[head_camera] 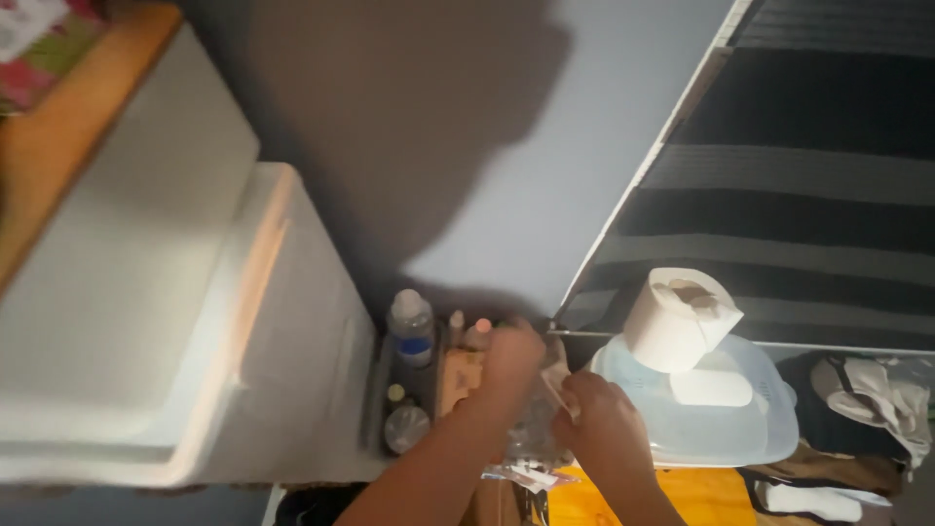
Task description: Organize baby-related items on a multi-tiered plastic storage cart.
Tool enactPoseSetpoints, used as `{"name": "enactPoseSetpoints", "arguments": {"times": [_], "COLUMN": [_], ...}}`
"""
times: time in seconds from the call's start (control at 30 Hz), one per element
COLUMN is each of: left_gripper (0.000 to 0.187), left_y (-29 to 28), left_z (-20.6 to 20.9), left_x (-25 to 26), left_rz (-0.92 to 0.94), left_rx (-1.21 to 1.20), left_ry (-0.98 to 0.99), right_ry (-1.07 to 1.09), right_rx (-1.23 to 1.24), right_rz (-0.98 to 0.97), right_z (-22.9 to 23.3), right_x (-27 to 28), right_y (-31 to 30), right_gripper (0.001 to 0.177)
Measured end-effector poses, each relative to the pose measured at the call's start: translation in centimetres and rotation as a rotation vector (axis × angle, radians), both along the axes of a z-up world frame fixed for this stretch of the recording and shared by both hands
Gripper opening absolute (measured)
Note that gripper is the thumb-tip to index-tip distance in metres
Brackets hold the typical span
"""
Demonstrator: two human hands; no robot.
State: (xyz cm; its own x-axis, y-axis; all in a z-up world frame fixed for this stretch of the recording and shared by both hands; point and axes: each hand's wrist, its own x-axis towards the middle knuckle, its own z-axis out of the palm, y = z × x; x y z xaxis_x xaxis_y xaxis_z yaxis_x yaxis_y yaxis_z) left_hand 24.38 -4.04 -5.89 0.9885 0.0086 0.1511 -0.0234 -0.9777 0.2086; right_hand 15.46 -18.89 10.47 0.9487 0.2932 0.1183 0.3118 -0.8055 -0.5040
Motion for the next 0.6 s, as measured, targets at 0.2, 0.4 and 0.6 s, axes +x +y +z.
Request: {"name": "enactPoseSetpoints", "arguments": {"times": [0.2,0.4,0.6], "left_gripper": [0.02,0.019,0.022], "left_y": [0.2,0.8,1.0], "left_z": [1.7,-0.4,-5.2], "left_x": [1.6,3.4,6.4], "left_rz": [-0.251,-0.239,-0.35], "left_rx": [0.314,0.307,0.185], "left_ry": [0.161,0.137,-0.001], "right_ry": [0.046,0.023,0.072], "right_rx": [-0.097,-0.102,-0.166], "right_rz": [-0.026,0.029,0.051], "right_z": [0.4,0.0,-0.4], "right_x": [2.6,3.6,2.9], "right_y": [-0.8,-0.7,-0.3], "right_gripper": [0.027,0.024,0.024]}}
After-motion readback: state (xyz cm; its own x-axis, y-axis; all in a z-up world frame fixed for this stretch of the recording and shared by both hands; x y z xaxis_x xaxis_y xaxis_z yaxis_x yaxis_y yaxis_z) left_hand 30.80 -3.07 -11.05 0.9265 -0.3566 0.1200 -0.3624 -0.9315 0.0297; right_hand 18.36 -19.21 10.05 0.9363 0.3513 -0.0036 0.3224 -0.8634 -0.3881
